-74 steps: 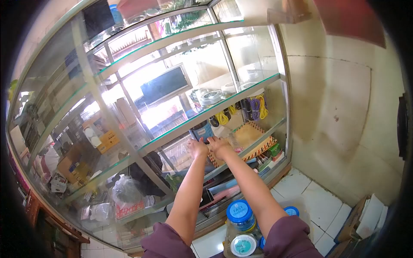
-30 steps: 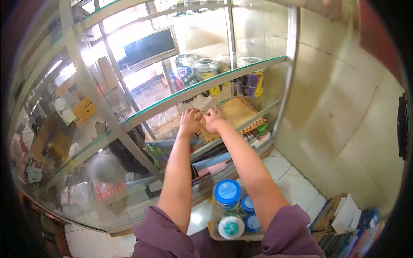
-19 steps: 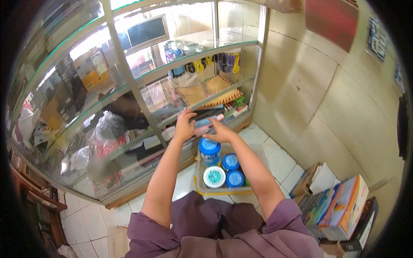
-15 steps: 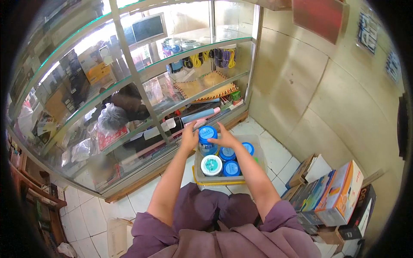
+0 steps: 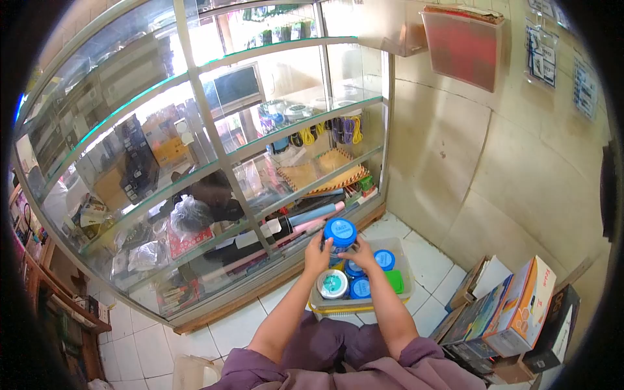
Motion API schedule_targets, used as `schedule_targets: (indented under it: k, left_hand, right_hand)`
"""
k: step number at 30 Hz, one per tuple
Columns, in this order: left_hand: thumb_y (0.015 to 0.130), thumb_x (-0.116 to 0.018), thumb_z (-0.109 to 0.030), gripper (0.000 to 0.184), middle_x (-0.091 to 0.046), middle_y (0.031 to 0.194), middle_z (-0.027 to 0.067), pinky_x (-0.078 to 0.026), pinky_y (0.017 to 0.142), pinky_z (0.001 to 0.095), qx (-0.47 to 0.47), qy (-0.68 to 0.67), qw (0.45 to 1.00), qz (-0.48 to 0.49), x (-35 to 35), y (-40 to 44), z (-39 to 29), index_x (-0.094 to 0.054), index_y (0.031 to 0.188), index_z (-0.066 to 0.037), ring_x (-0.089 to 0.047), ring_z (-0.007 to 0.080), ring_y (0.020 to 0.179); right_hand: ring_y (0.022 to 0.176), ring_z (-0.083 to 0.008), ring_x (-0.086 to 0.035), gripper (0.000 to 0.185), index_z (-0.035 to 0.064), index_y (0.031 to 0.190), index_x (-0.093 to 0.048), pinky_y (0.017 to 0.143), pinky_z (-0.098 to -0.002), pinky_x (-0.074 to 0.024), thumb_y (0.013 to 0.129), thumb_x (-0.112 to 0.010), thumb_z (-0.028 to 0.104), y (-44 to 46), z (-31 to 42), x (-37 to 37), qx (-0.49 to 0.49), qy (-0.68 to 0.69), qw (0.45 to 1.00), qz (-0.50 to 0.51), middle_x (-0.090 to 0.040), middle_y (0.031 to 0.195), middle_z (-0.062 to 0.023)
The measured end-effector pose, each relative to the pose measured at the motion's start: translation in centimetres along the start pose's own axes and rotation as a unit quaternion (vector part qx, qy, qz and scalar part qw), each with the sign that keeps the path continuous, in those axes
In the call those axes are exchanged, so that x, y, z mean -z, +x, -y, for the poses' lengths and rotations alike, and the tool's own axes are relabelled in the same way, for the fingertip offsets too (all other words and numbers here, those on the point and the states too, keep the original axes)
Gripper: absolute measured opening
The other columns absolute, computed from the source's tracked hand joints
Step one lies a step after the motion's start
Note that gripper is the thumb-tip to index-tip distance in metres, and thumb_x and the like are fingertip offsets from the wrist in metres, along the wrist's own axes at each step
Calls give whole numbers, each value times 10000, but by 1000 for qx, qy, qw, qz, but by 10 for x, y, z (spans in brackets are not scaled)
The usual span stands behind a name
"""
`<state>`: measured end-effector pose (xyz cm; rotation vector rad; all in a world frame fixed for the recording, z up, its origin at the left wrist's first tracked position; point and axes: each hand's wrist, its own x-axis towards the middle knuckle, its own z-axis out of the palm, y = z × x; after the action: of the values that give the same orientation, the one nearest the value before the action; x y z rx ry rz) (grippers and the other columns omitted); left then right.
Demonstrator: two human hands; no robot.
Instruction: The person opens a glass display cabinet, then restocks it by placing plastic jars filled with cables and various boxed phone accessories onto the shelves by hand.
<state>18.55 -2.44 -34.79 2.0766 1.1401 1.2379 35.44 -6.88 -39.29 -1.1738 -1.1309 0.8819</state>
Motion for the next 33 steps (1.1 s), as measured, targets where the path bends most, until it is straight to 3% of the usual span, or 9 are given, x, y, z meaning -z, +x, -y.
schedule_targets:
  k: [3,7,11,14,23,26,28,31,33]
  left_hand:
    - [920,-627,-284,540,-568,1257,230,-430,985,378,-73,-31,996,-46,22,24,-59,-496,1342,27,-564,308,1169]
    - [855,-704,-251,693,-486,1337,221,-388,1034,415,-136,-109,979,-108,52,66,-102,-395,1419,7,-488,356,1236]
    - [795,-755,-213,783,-441,1386,221,-378,1050,412,-169,-56,975,-136,81,103,-101,-364,1439,0,-457,350,1273]
    - [739,-793,-163,836,-432,1401,224,-376,1064,413,-116,-77,978,-155,86,134,-68,-365,1438,-1,-444,350,1294]
    - [803,-755,-115,803,-410,1432,165,-423,1041,423,-45,-85,974,-205,101,177,-16,-316,1468,-19,-434,278,1313]
    - [807,-751,-113,721,-449,1391,176,-452,1005,411,-33,-79,968,-236,101,179,-14,-378,1415,-7,-493,276,1265]
    - [793,-759,-107,522,-542,1244,182,-492,929,393,26,-88,953,-288,94,180,5,-517,1241,5,-596,278,1125]
    - [762,-751,-63,282,-595,1033,166,-492,830,405,56,88,955,-276,87,179,34,-596,989,0,-641,319,906]
    - [757,-755,-76,254,-590,1003,169,-492,810,404,62,100,955,-271,85,186,44,-610,952,-4,-630,327,880]
  right_hand:
    - [1265,-256,-488,938,24,1420,-378,1072,-393,-379,630,-882,75,3,78,0,29,112,993,-20,-498,1379,-132]
    - [1224,-225,-490,940,31,1429,-280,1060,-400,-376,686,-854,72,45,141,-12,201,24,978,-41,-483,1347,-129]
    - [1204,-230,-493,859,36,1336,-267,1045,-403,-385,706,-849,92,100,150,-39,259,54,964,-22,-476,1311,-163]
    - [1137,-257,-524,712,48,1161,-297,1012,-395,-405,726,-850,162,137,144,-59,270,24,962,-32,-498,1163,-160]
    - [996,-348,-559,629,46,1083,-349,839,-392,-447,758,-817,312,178,147,-103,236,-86,967,-32,-519,1077,-183]
    - [894,-276,-503,521,44,1012,-389,799,-382,-437,777,-803,257,188,142,-110,245,-68,967,-2,-479,930,-127]
    - [908,-337,-507,330,58,994,-452,794,-415,-439,822,-713,166,186,132,-119,342,-154,921,-102,-508,914,-139]
    - [938,-368,-500,186,85,996,-492,796,-445,-440,846,-600,104,191,119,-128,347,-262,895,-95,-533,933,-140]
    - [974,-356,-536,151,97,1005,-529,804,-443,-458,855,-539,109,204,113,-132,358,-278,887,-90,-550,951,-134]
